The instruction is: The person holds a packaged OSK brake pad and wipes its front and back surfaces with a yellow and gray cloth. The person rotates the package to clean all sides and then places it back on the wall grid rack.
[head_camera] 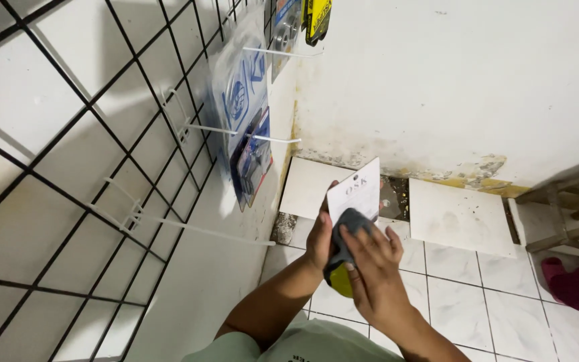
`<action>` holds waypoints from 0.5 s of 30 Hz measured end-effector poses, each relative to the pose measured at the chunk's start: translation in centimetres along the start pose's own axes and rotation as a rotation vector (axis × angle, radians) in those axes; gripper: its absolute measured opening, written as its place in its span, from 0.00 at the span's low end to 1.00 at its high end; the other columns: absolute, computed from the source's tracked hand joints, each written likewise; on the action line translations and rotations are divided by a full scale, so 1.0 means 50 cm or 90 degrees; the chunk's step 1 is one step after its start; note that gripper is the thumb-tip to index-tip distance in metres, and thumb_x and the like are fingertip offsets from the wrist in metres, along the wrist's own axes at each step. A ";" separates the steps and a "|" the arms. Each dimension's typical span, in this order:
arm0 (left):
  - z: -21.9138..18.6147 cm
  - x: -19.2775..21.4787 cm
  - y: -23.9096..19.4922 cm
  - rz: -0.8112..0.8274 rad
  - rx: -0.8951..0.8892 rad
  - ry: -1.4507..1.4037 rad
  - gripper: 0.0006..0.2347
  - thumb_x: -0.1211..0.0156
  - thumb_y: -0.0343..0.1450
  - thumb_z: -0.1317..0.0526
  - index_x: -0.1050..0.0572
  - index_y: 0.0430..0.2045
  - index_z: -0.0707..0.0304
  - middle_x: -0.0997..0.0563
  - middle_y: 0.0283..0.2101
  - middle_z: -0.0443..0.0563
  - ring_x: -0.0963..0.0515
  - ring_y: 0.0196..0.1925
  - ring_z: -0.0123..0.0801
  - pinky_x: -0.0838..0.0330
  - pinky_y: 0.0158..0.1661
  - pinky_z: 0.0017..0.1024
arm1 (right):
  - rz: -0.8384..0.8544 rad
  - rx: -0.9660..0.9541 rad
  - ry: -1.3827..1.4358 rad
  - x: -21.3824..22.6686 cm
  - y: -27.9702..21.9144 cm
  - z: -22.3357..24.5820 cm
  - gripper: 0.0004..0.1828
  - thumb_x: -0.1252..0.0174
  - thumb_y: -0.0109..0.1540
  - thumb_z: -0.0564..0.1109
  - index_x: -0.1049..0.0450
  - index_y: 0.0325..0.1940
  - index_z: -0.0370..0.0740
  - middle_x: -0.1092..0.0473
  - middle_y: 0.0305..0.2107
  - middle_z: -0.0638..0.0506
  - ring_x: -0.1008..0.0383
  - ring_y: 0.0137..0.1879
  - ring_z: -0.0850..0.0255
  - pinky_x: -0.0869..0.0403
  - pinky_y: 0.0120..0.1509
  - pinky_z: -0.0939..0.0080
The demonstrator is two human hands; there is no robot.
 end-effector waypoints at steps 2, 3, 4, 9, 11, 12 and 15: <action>-0.004 -0.006 0.009 0.028 0.002 -0.063 0.25 0.71 0.82 0.46 0.57 0.75 0.52 0.45 0.76 0.66 0.35 0.71 0.52 0.39 0.69 0.48 | -0.023 -0.017 -0.012 0.002 -0.004 -0.021 0.29 0.45 0.60 0.36 0.34 0.67 0.34 0.32 0.63 0.38 0.41 0.75 0.44 0.57 0.80 0.36; -0.006 -0.010 0.014 0.055 0.002 -0.127 0.25 0.69 0.82 0.43 0.57 0.76 0.42 0.43 0.76 0.67 0.30 0.68 0.54 0.31 0.66 0.51 | -0.045 -0.032 -0.025 0.004 -0.006 -0.032 0.29 0.45 0.61 0.36 0.35 0.68 0.37 0.33 0.64 0.38 0.39 0.75 0.45 0.55 0.82 0.37; -0.005 -0.007 0.005 0.054 0.002 -0.126 0.25 0.69 0.82 0.43 0.57 0.76 0.42 0.43 0.76 0.67 0.30 0.68 0.54 0.31 0.66 0.51 | -0.044 -0.032 -0.024 0.018 0.007 -0.029 0.29 0.45 0.61 0.36 0.35 0.68 0.37 0.33 0.64 0.38 0.39 0.75 0.45 0.55 0.82 0.37; 0.002 0.017 -0.020 -0.049 -0.007 0.037 0.27 0.74 0.82 0.51 0.56 0.73 0.75 0.51 0.77 0.63 0.50 0.79 0.44 0.58 0.76 0.43 | -0.065 -0.070 0.012 0.032 0.022 -0.014 0.29 0.52 0.64 0.37 0.39 0.71 0.36 0.36 0.67 0.39 0.40 0.75 0.47 0.56 0.81 0.38; -0.012 0.002 0.008 0.017 -0.004 -0.069 0.24 0.71 0.83 0.47 0.55 0.74 0.55 0.49 0.77 0.66 0.42 0.76 0.51 0.47 0.73 0.49 | -0.040 -0.051 0.017 0.023 0.018 0.000 0.28 0.50 0.63 0.37 0.37 0.69 0.34 0.35 0.65 0.39 0.41 0.73 0.47 0.56 0.80 0.40; -0.020 -0.011 0.020 0.084 -0.001 -0.174 0.23 0.68 0.83 0.43 0.55 0.75 0.34 0.46 0.77 0.68 0.35 0.72 0.58 0.36 0.70 0.53 | -0.016 -0.033 0.022 0.016 0.016 0.009 0.27 0.49 0.62 0.37 0.34 0.67 0.33 0.33 0.63 0.39 0.42 0.72 0.47 0.57 0.78 0.41; -0.024 0.021 -0.013 -0.042 -0.061 0.086 0.25 0.79 0.83 0.53 0.57 0.73 0.73 0.53 0.78 0.62 0.51 0.80 0.47 0.57 0.78 0.46 | -0.088 -0.052 -0.032 0.019 0.007 -0.041 0.30 0.48 0.62 0.36 0.37 0.70 0.38 0.32 0.63 0.40 0.38 0.73 0.46 0.54 0.82 0.35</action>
Point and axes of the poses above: each hand's wrist, its own y-axis towards the middle knuckle, its own x-axis out of the back of the hand, z = x × y, the point moved 5 cm from there along y, towards the middle knuckle
